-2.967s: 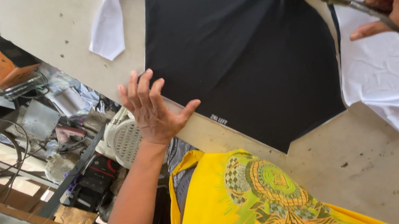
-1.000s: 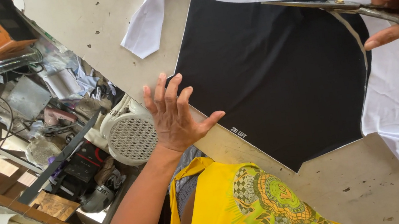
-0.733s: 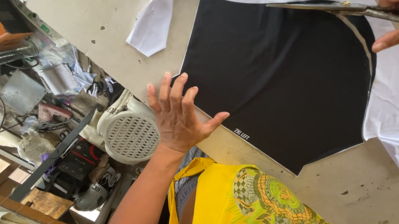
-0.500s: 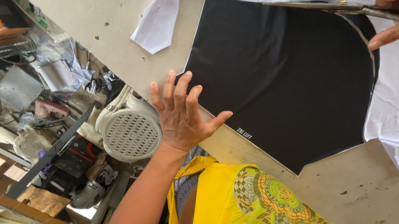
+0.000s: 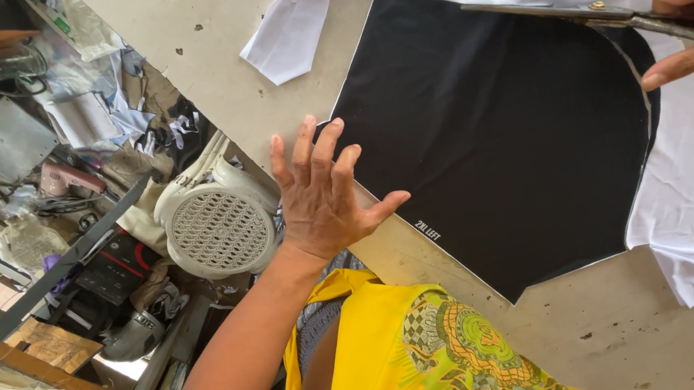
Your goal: The person is preparing fabric by smoothing it on a table, aligning it with a pattern, cutting it with scissors and an electric cutter, and tying fabric strips.
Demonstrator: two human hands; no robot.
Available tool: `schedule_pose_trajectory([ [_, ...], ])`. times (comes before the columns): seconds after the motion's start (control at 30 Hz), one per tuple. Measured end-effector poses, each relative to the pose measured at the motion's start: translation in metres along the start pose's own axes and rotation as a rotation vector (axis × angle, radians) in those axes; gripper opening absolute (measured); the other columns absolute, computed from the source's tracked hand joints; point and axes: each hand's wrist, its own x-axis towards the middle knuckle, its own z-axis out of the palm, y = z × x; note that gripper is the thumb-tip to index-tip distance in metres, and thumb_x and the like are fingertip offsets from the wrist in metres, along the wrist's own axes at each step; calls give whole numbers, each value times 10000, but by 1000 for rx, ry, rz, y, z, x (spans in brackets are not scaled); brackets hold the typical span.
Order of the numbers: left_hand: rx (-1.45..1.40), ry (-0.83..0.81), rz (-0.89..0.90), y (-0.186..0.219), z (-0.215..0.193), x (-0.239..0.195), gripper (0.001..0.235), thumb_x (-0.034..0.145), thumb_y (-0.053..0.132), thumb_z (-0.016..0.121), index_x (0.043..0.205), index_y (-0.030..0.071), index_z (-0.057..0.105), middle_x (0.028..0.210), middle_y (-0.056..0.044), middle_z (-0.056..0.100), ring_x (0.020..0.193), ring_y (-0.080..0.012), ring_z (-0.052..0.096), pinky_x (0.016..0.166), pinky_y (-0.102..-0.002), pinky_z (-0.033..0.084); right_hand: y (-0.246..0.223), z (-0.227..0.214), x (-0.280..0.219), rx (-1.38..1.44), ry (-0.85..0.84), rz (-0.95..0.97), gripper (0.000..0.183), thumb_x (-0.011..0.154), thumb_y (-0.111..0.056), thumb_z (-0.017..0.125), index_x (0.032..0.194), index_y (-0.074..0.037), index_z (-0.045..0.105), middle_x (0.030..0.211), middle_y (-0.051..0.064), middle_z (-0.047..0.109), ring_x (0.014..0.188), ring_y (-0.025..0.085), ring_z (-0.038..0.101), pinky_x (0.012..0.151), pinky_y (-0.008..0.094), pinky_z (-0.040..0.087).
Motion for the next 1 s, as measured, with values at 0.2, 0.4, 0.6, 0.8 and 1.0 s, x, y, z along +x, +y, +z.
schedule_pose_trajectory([
  [0.2, -4, 7, 2, -2, 0, 1, 711, 886, 758, 667, 1218, 157, 483, 1420, -129, 506, 1416, -378, 445, 1177, -654, 212, -5, -3, 1, -12, 97, -135, 632, 547, -515, 897, 643, -21, 515, 523, 55, 298, 530, 203, 270, 570, 322, 262],
  [0.4, -18, -5, -6, -3, 0, -1, 708, 886, 767, 656, 1206, 159, 486, 1430, -128, 494, 1422, -371, 434, 1186, -649, 202, -11, 0, 12, -160, -33, 41, 621, 581, -651, 877, 783, -114, 640, 517, 25, 494, 504, 183, 485, 614, 286, 418],
  [0.6, -11, 33, 6, -1, -1, -2, 709, 902, 773, 654, 1199, 147, 505, 1427, -133, 516, 1421, -378, 438, 1186, -638, 202, -22, -5, 5, -197, 85, -104, 613, 625, -606, 853, 704, -79, 551, 503, 39, 373, 492, 194, 358, 568, 308, 324],
  [0.8, -7, 19, 12, -4, -2, -7, 737, 892, 784, 677, 1213, 144, 503, 1439, -132, 510, 1429, -371, 425, 1193, -628, 179, -29, 10, 18, -204, 24, -59, 648, 616, -670, 823, 781, -99, 564, 557, 30, 402, 525, 196, 406, 599, 319, 403],
  [1.0, -11, 9, 10, -9, -2, -7, 767, 868, 785, 735, 1243, 161, 492, 1451, -130, 505, 1425, -373, 445, 1187, -620, 193, -52, 3, 22, -206, -65, 9, 677, 682, -688, 789, 769, -84, 496, 597, 40, 406, 571, 205, 404, 618, 326, 417],
])
